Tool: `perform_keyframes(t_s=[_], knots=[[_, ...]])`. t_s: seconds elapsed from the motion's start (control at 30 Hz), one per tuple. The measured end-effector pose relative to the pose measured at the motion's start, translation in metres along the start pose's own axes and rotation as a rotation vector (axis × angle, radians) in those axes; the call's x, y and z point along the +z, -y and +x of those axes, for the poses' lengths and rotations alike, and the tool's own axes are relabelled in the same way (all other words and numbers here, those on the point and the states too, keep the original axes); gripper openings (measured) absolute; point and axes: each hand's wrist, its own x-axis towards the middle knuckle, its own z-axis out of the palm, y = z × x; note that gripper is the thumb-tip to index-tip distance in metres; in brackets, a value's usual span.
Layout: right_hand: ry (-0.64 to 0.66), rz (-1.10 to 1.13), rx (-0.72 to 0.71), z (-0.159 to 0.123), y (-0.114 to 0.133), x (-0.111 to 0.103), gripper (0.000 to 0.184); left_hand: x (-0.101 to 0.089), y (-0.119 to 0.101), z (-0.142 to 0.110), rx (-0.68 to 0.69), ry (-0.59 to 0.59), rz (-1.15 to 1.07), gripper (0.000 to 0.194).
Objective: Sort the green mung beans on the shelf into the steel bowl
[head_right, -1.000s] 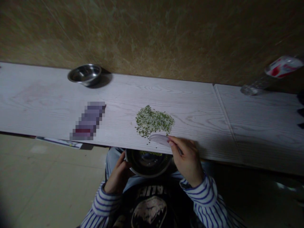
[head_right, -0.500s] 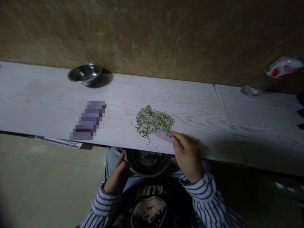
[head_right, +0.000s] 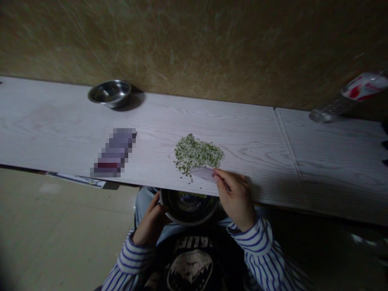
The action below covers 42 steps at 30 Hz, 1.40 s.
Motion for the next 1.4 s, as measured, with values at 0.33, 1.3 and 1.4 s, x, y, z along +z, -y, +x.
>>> perform_keyframes(t_s=[0.33, 1.3, 1.4], knots=[[0.013, 0.0, -0.058, -0.001, 0.004, 0.001, 0.015, -0.005, 0.005, 0.001, 0.012, -0.021, -0.005, 0.07], [0.022, 0.021, -0.038, 0.003, 0.006, 0.008, 0.017, 0.0, -0.006, -0.007, 0.02, -0.042, -0.014, 0.072], [0.016, 0.022, -0.047, 0.005, 0.009, 0.007, 0.017, 0.0, -0.005, -0.007, 0.014, -0.071, -0.008, 0.077]])
